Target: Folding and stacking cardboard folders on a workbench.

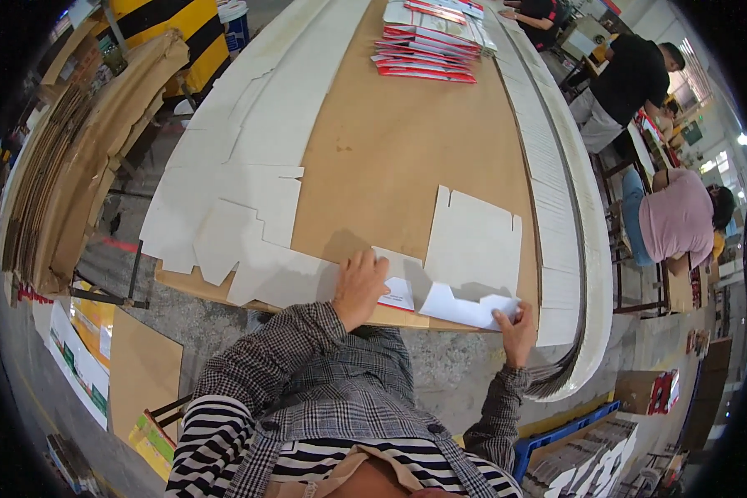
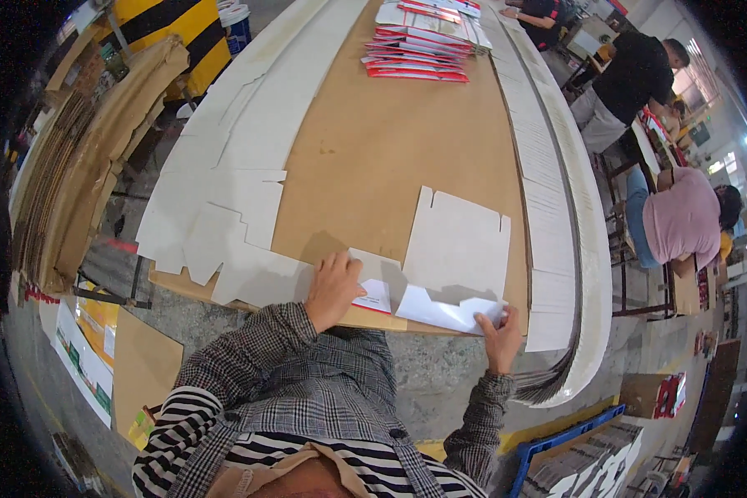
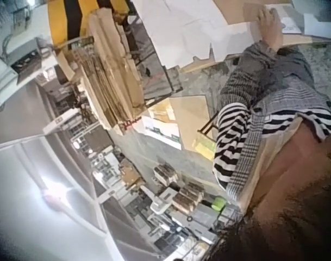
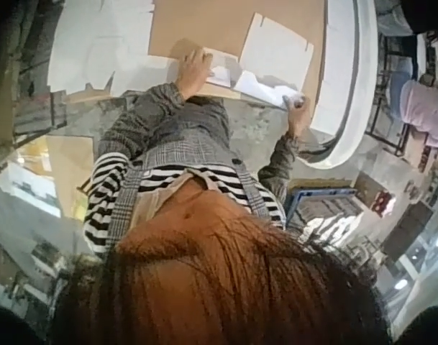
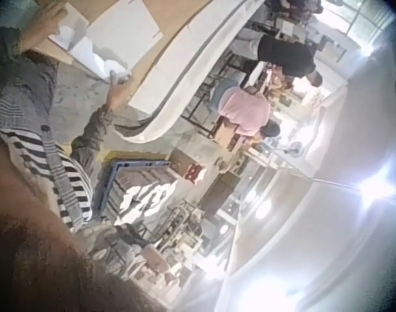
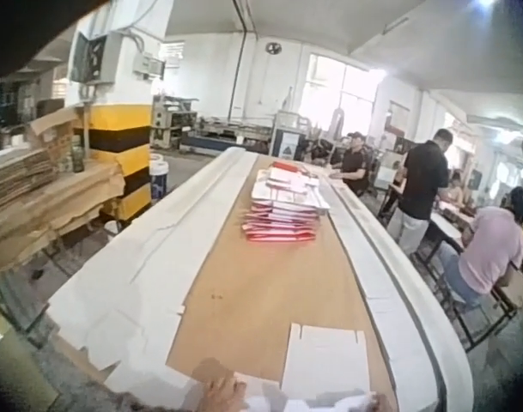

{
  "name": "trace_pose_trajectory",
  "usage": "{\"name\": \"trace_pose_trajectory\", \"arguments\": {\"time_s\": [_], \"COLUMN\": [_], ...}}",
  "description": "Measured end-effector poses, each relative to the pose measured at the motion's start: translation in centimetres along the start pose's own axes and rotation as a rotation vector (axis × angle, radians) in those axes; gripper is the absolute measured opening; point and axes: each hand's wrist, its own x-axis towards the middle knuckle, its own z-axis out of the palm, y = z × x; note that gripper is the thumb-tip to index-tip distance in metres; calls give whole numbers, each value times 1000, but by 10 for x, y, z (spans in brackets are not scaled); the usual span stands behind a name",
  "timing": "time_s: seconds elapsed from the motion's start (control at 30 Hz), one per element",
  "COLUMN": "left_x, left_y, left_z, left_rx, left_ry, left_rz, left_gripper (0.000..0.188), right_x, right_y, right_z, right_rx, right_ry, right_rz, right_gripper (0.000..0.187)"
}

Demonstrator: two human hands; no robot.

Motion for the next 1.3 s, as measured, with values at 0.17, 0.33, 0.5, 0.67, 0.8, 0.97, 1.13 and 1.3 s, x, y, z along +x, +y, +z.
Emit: {"name": "trace_pose_trajectory", "arguments": {"time_s": [0.17,0.33,0.5,0.67,0.8,0.97,1.13,1.3], "left_x": [-1,-7,-39,-44,-62,-60,-57,-76], "left_y": [45,67,63,60,59,60,35,50], "left_z": [36,71,45,39,53,23,31,15], "left_rx": [-237,-173,-9,28,108,-103,-415,-196], "left_ry": [-286,-27,33,-181,-99,-256,-119,-113], "left_rz": [146,-9,225,171,228,253,200,465], "left_gripper": [35,27,48,55,51,51,45,38], "right_x": [1,-21,-18,-67,-130,-116,-95,-64], "right_y": [36,-42,-31,-36,-56,-76,-86,-81], "right_z": [54,70,66,86,122,121,99,97], "right_rx": [-169,188,-63,9,826,1239,118,71], "right_ry": [159,28,-46,241,-29,-32,565,-39], "right_rz": [-511,-580,-870,-813,-155,176,-505,-791], "right_gripper": [24,25,36,32,10,11,28,27]}}
